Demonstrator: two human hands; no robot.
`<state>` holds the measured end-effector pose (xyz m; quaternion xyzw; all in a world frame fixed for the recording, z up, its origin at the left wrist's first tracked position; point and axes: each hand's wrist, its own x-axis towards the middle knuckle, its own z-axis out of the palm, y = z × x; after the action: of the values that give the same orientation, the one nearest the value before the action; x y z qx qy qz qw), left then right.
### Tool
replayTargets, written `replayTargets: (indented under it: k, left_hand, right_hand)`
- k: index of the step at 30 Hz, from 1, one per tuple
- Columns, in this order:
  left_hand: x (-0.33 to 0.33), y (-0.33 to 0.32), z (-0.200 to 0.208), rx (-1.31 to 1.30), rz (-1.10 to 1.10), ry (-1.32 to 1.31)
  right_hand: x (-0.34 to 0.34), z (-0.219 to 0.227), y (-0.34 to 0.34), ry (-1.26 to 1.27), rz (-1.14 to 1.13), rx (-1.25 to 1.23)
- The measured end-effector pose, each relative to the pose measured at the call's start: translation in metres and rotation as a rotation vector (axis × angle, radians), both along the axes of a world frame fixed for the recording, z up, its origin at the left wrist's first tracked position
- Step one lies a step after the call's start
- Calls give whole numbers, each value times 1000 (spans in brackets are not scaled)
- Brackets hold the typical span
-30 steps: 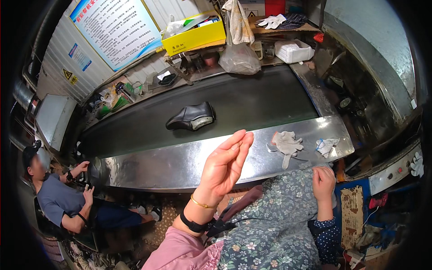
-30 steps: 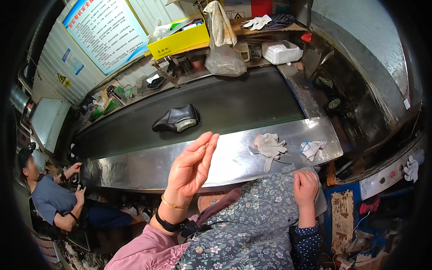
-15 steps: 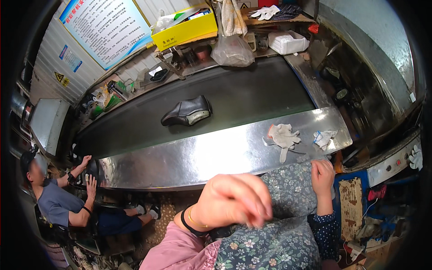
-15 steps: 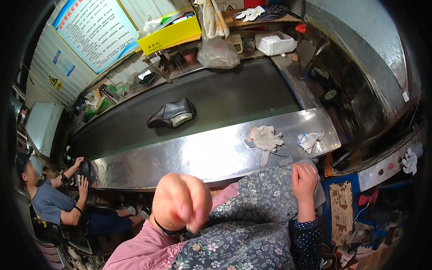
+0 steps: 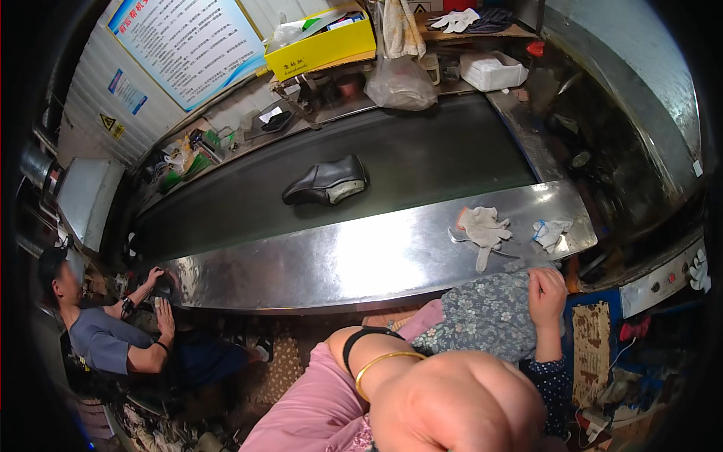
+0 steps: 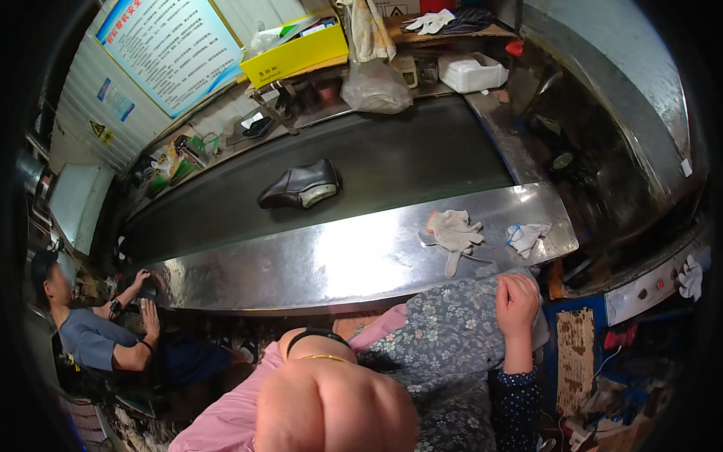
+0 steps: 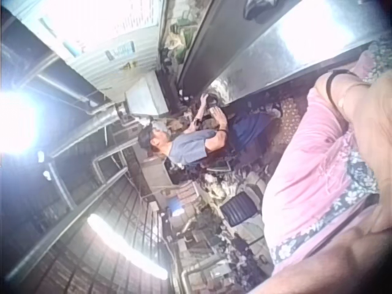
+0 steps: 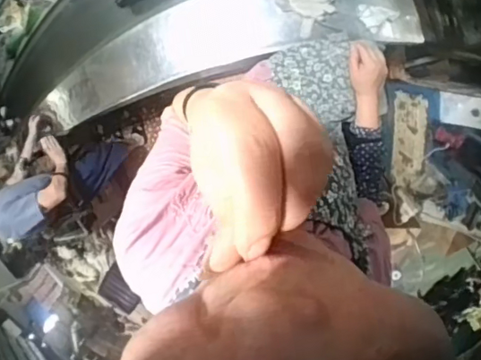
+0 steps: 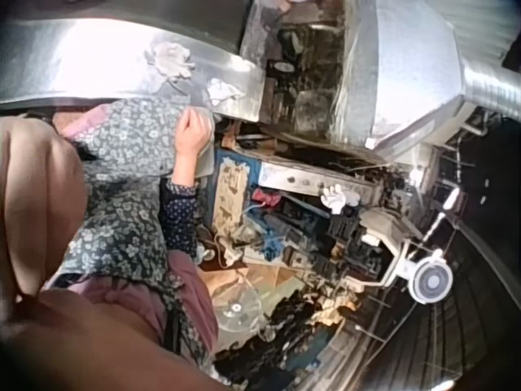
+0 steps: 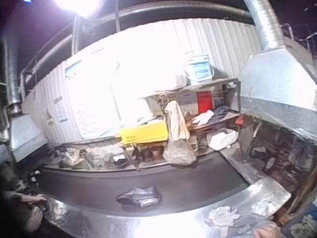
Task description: The worker is inspecting and assembling shoe parts at a production line station, showing components to the camera.
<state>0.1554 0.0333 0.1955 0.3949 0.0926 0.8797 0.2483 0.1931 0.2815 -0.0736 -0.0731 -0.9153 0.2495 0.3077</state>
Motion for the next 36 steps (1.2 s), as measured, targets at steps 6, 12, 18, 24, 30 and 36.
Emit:
replayTargets:
  k: [6, 12, 18, 24, 30, 36]
  left_hand:
    - [6, 22, -33, 183, -143, 121]
    - [19, 33, -44, 397, -390, 2]
    - [-69, 6, -70, -24, -111, 298]
    - [-228, -54, -258, -1265, 699, 97]
    - [-378, -227, -340, -2401, 1643, 553]
    - [-380, -170, -296, -2687, 1039, 528]
  right_hand:
    - [-1, 0, -1, -8, 18, -23]
    - [-5, -3, 6, -29, 1, 36]
    - [-13, -4, 0, -48, 7, -3]
    - [-13, 4, -1, -77, -4, 8]
    - [-25, 9, -7, -79, 11, 34]
    - [-24, 7, 3, -106, -66, 45]
